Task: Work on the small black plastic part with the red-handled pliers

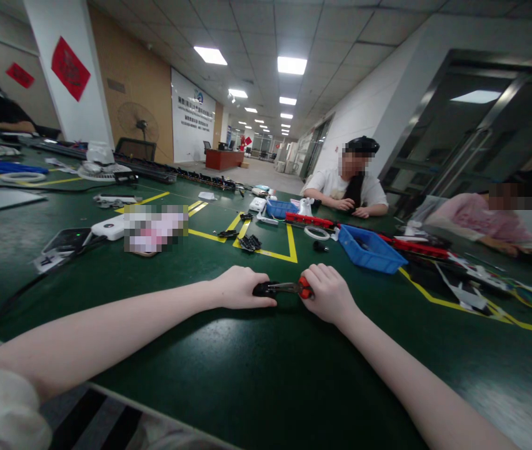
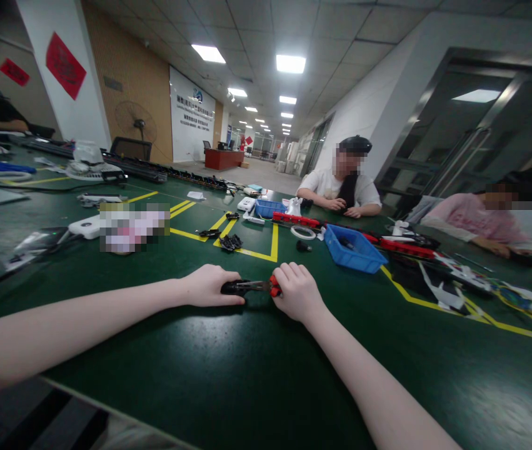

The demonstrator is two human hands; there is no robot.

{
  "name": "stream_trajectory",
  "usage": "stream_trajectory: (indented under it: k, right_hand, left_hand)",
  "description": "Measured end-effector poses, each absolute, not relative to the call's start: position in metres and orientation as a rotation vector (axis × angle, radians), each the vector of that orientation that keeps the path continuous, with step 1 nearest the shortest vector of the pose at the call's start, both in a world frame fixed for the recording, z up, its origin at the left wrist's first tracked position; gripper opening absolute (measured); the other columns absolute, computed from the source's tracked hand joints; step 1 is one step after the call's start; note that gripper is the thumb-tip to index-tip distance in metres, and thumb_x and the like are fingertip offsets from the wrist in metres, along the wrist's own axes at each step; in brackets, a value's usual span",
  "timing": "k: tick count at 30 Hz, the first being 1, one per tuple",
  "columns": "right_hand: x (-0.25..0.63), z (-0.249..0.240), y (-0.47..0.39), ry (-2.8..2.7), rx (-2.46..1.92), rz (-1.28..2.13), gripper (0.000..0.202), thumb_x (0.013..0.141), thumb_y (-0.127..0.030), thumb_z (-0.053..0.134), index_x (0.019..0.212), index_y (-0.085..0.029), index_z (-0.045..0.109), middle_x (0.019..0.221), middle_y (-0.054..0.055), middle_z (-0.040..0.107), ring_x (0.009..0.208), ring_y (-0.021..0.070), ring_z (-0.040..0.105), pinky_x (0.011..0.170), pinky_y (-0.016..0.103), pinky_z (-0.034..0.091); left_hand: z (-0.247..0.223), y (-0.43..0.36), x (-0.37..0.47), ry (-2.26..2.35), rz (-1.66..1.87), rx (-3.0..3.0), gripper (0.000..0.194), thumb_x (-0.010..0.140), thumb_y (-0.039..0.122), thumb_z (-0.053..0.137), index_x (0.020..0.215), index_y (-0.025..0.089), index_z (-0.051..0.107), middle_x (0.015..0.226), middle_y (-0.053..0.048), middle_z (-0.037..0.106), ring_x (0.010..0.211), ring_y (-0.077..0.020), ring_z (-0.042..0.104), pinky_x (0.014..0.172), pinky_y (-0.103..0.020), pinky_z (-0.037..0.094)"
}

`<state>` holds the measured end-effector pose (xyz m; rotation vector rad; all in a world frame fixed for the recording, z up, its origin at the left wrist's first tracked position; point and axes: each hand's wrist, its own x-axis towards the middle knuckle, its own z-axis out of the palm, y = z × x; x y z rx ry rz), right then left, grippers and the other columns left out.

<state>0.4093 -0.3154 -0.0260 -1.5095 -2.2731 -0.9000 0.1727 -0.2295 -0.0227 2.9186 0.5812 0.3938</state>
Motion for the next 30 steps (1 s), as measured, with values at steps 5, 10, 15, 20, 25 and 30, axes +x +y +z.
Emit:
stream_trajectory:
  k: [5,10,15,20,25,30]
  right_hand:
    - [0.4096,-0.0262,-0.3151,-2.266,-1.51,-0.903,0.01,0.069,-0.016,0.055,0.079,-0.016,0.056,0.077,0.006,0.054,0.073,0.0195,0.043,0.067,0.032,0.03]
    - [0.4099,-0.0256,-0.3148,-2.307,-1.495,-0.839,0.01,0.07,-0.017,0.056,0.079,-0.016,0.055,0.077,0.006,0.055,0.073,0.0194,0.044,0.067,0.032,0.032]
    - [0.4106,-0.0249,-0.3142,-2.333,-1.499,-0.779,0.01,0.069,-0.017,0.056,0.079,-0.017,0.054,0.076,0.006,0.054,0.072,0.0191,0.044,0.067,0.031,0.032]
    - [0.4114,-0.0251,-0.3131,-2.345,-1.502,-0.741,0.011,0.069,-0.017,0.056,0.079,-0.018,0.053,0.076,0.006,0.055,0.072,0.019,0.045,0.066,0.031,0.033]
    - [0.411,-0.0252,-0.3126,-2.34,-1.523,-0.716,0.009,0.069,-0.017,0.055,0.078,-0.017,0.052,0.076,0.005,0.054,0.072,0.0187,0.044,0.067,0.031,0.033]
    - [0.4114,-0.0256,-0.3123,-2.335,-1.519,-0.706,0.008,0.07,-0.017,0.055,0.078,-0.017,0.052,0.076,0.005,0.054,0.072,0.0184,0.045,0.066,0.03,0.033]
  left_hand:
    - [-0.0231,-0.2292,0.1724,0.566,0.401,2.917,0.043,0.085,0.062,0.049,0.088,0.02,0.059,0.07,-0.002,0.065,0.062,-0.0178,0.063,0.05,-0.023,0.032]
    - [-0.0235,-0.2301,0.1726,0.575,0.389,2.935,0.042,0.085,0.061,0.049,0.094,0.021,0.058,0.074,-0.002,0.066,0.066,-0.019,0.064,0.052,-0.023,0.035]
    - [-0.0251,-0.2305,0.173,0.591,0.42,2.925,0.04,0.085,0.059,0.052,0.099,0.021,0.058,0.082,-0.003,0.069,0.073,-0.0207,0.066,0.057,-0.024,0.04]
    - [-0.0262,-0.2304,0.1734,0.575,0.458,2.896,0.038,0.084,0.054,0.056,0.103,0.022,0.058,0.092,-0.003,0.07,0.081,-0.0206,0.067,0.062,-0.024,0.043]
    - [-0.0264,-0.2307,0.1736,0.595,0.456,2.894,0.039,0.085,0.053,0.056,0.107,0.022,0.058,0.093,-0.003,0.07,0.083,-0.0215,0.067,0.065,-0.025,0.045]
    - [-0.0251,-0.2314,0.1729,0.586,0.447,2.86,0.041,0.084,0.051,0.057,0.115,0.024,0.053,0.098,-0.002,0.07,0.085,-0.0215,0.067,0.067,-0.026,0.046]
